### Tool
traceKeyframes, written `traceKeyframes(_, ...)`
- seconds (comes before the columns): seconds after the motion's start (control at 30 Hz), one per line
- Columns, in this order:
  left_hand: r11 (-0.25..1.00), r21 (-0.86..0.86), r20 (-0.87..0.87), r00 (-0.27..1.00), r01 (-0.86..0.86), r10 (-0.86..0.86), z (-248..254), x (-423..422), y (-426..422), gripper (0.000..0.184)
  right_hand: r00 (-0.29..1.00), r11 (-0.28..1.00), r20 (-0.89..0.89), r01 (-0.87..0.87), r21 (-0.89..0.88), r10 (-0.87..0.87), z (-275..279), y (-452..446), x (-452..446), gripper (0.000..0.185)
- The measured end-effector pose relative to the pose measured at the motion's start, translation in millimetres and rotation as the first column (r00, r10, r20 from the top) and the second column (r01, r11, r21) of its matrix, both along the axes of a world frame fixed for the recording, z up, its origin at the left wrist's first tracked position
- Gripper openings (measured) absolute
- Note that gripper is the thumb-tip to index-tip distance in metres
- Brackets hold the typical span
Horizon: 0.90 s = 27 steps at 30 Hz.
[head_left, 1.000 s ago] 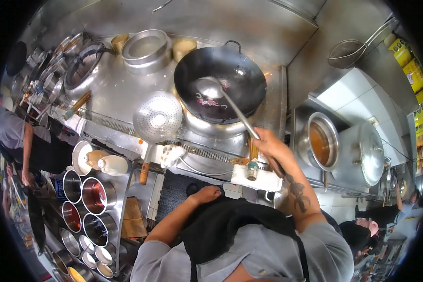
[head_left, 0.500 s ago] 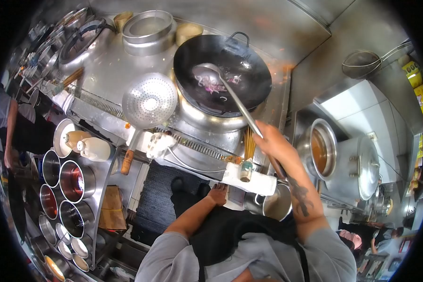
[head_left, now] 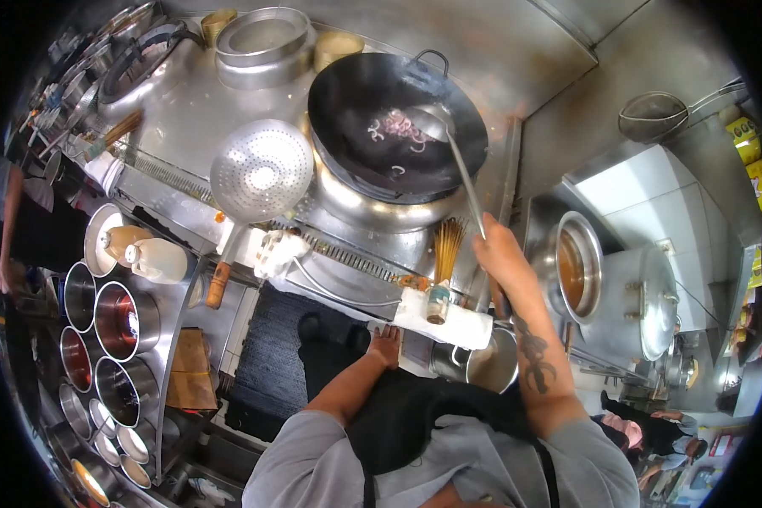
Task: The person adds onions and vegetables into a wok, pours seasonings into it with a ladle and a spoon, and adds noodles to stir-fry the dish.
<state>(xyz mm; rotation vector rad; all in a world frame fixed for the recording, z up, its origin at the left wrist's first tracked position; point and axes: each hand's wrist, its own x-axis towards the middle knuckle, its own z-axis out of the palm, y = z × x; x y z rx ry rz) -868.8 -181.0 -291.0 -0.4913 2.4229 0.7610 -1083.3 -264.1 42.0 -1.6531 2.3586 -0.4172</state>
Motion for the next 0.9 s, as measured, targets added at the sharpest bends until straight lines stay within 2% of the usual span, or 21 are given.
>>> traceKeyframes(0.03,0.999,-0.008,-0.082,0.995,-0.052,0.052,-7,1,0,0.09,0.997,0.997,0.047,0.055,0.055,-0.058,3,-6,8,0.033)
traceKeyframes(0.07,0.993,0.063,-0.142,0.984,-0.099,0.107,-13,1,-7,0.089,0.99,0.99,0.093,0.101,0.102,-0.111,8,-14,15,0.033)
traceKeyframes(0.13,0.96,0.211,-0.238,0.943,-0.183,0.232,-25,6,-21,0.087,0.954,0.982,0.273,0.083,0.17,-0.128,35,-20,31,0.033)
traceKeyframes(0.17,0.918,0.314,-0.357,0.865,-0.243,0.351,-25,19,-27,0.072,0.92,0.976,0.362,0.076,0.204,-0.147,43,-19,36,0.033)
traceKeyframes(0.23,0.887,0.433,-0.411,0.841,-0.159,0.352,-55,45,-49,0.059,0.909,0.978,0.392,0.07,0.196,-0.143,37,-23,30,0.034)
traceKeyframes(0.27,0.807,0.525,-0.294,0.832,-0.271,0.47,-45,63,-69,0.053,0.904,0.98,0.404,0.066,0.187,-0.138,32,-26,26,0.034)
traceKeyframes(0.3,0.705,0.594,-0.171,0.796,-0.387,0.581,-36,80,-89,0.046,0.932,0.988,0.34,0.085,0.13,-0.125,28,-30,23,0.034)
traceKeyframes(0.33,0.475,0.607,0.118,0.664,-0.637,0.739,2,101,-115,0.04,0.955,0.992,0.273,0.099,0.073,-0.115,22,-34,22,0.034)
traceKeyframes(0.37,0.162,0.58,0.234,0.354,-0.798,0.905,21,115,-135,0.037,0.973,0.994,0.205,0.11,0.015,-0.111,17,-39,22,0.034)
traceKeyframes(0.4,-0.181,0.519,0.331,0.001,-0.835,0.944,31,128,-153,0.035,0.982,0.992,0.141,0.122,0.024,-0.124,10,-44,24,0.034)
traceKeyframes(0.43,-0.197,0.592,0.079,-0.186,-0.782,0.979,23,139,-167,0.035,0.987,0.99,0.074,0.137,0.033,-0.139,4,-49,26,0.034)
traceKeyframes(0.47,-0.183,0.666,-0.158,-0.376,-0.723,0.913,3,147,-182,0.036,0.988,0.987,0.005,0.155,0.045,-0.155,4,-51,29,0.034)
traceKeyframes(0.53,-0.026,0.584,-0.376,-0.299,-0.812,0.877,-66,168,-214,0.037,0.993,0.997,0.095,0.07,0.03,-0.073,20,-45,37,0.034)
traceKeyframes(0.6,0.088,0.474,-0.434,-0.145,-0.876,0.889,-65,181,-224,0.039,0.987,0.999,0.162,0.017,0.048,-0.024,35,-29,50,0.035)
traceKeyframes(0.7,0.258,0.286,-0.277,0.178,-0.923,0.944,33,192,-215,0.042,0.978,0.993,0.207,0.013,0.119,-0.038,50,-19,57,0.035)
traceKeyframes(0.77,0.384,0.201,-0.301,0.316,-0.901,0.9,11,202,-203,0.042,0.967,0.984,0.234,0.057,0.171,-0.096,43,-27,53,0.034)
traceKeyframes(0.8,0.441,0.155,-0.311,0.38,-0.884,0.871,1,208,-195,0.041,0.979,0.984,0.175,0.08,0.157,-0.108,40,-32,54,0.034)
traceKeyframes(0.9,0.651,0.02,-0.138,0.642,-0.759,0.754,-30,232,-173,0.036,0.99,0.982,0.041,0.131,0.136,-0.138,35,-51,60,0.034)
